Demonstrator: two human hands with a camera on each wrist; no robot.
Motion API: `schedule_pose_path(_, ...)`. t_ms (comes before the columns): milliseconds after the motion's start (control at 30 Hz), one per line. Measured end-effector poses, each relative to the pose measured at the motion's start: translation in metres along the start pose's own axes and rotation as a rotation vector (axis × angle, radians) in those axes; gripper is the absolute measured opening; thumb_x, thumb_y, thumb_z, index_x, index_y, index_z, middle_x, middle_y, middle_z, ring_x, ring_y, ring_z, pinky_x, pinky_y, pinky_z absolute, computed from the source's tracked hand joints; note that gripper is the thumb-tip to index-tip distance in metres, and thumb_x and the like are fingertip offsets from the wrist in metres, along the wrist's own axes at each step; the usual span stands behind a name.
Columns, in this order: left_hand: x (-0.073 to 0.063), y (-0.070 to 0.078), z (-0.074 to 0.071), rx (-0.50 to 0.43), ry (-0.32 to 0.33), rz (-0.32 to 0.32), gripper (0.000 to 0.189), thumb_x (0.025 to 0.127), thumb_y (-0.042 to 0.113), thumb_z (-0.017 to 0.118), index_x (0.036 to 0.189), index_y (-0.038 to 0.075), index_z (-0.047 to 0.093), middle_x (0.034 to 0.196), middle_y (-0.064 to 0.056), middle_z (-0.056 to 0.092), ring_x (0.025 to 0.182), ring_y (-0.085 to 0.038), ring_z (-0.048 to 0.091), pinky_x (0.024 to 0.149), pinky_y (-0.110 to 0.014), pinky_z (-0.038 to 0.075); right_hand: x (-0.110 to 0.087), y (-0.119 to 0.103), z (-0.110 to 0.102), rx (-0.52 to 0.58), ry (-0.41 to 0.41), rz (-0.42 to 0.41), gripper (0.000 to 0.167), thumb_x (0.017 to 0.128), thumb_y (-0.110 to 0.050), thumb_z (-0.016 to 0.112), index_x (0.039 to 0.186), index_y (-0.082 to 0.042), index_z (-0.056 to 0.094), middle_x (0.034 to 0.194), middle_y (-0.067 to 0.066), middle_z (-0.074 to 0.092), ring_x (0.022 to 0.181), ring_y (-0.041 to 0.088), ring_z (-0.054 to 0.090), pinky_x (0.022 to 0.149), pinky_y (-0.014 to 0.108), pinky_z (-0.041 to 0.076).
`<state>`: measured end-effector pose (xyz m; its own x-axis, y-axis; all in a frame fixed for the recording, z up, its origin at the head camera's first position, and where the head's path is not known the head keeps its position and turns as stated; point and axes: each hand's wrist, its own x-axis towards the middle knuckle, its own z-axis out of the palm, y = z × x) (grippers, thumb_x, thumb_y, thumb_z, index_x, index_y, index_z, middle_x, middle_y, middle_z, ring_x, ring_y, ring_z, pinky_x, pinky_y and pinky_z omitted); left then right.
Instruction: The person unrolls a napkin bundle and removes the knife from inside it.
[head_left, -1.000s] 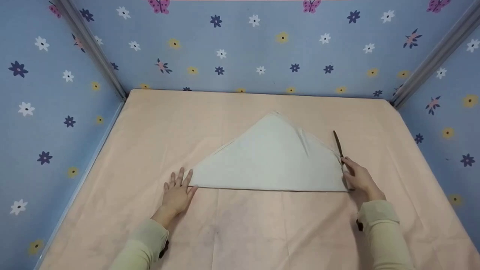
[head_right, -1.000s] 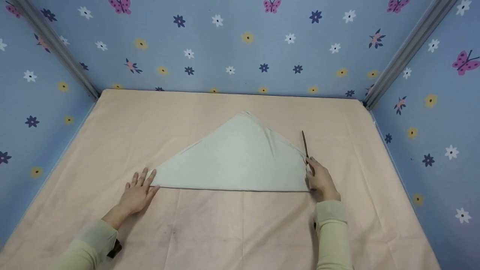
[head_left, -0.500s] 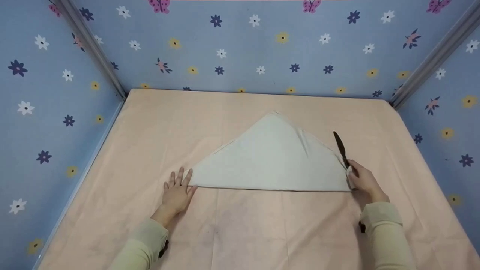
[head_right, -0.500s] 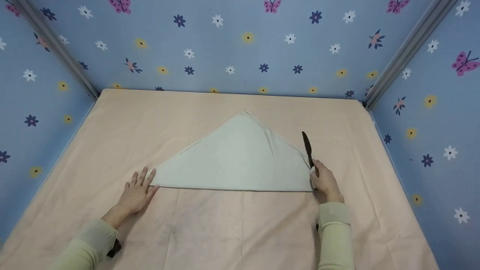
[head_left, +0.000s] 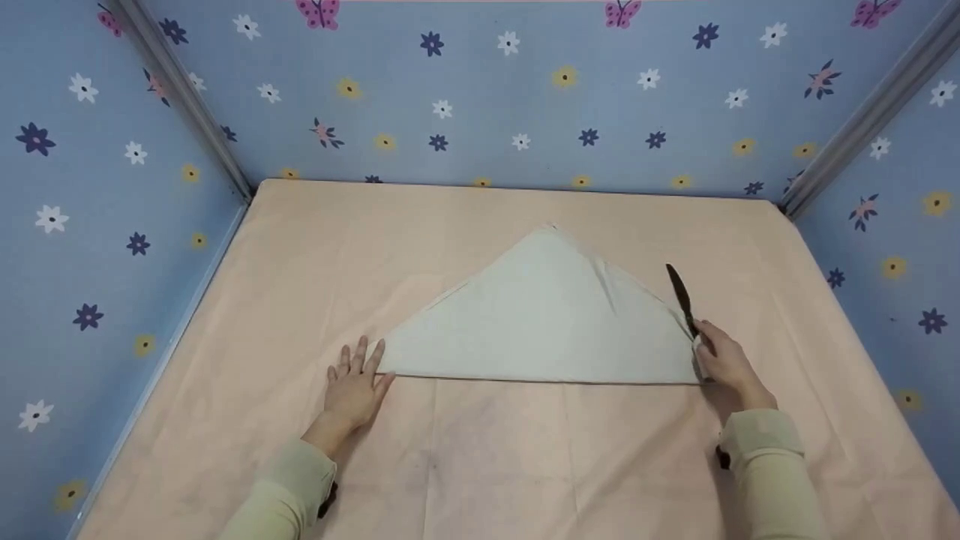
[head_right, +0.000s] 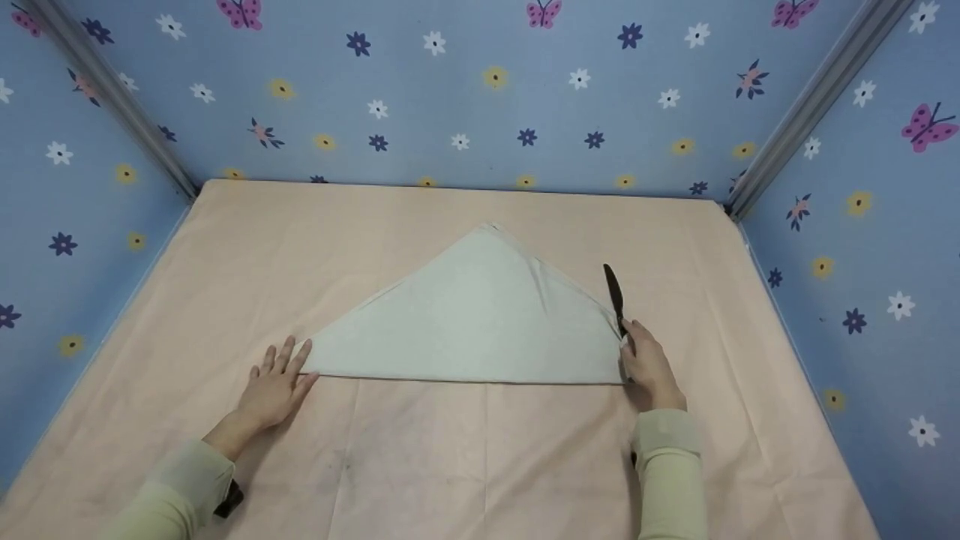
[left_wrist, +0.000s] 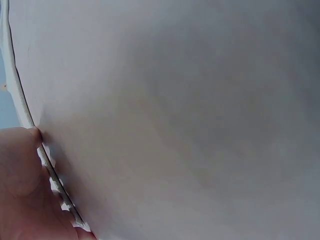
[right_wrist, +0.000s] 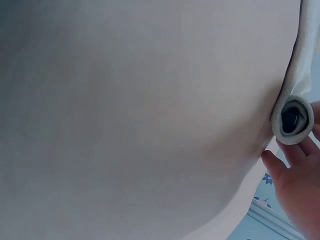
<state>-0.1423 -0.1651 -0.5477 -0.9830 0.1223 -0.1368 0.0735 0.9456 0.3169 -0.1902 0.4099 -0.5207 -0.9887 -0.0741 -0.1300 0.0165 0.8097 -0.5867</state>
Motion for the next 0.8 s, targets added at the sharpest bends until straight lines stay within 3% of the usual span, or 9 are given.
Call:
schedule_pose_path(300,0.0022,-0.0007,0.0018,0.004,-0.006,-0.013,0.061,0.094,0.043,0.032,0.143,0.012,0.014,0.146,-0.018,0.004,0.130,-0.043,0.001,0.098,-0.062,0.007,0.0025,-0.0012,0.0004,-0.038,-0.031,-0.010,0.052,0.090,-0.016,0.051,0.133,0.006,0.032,0.138,0.032,0.015,0.124,0.049,0.016,0.099,0.057,0.017)
schedule_pose_path(800,-0.0002,0.0009,0.0000,0.014,0.007,0.000,0.060,0.094,0.042,0.034,0.143,0.011,0.016,0.146,-0.019,0.006,0.129,-0.044,0.003,0.097,-0.063,0.009,0.0008,0.0042,-0.0037,-0.054,-0.068,0.014,0.063,0.086,-0.027,0.060,0.136,-0.001,0.031,0.139,0.032,0.013,0.124,0.052,0.012,0.098,0.060,0.014)
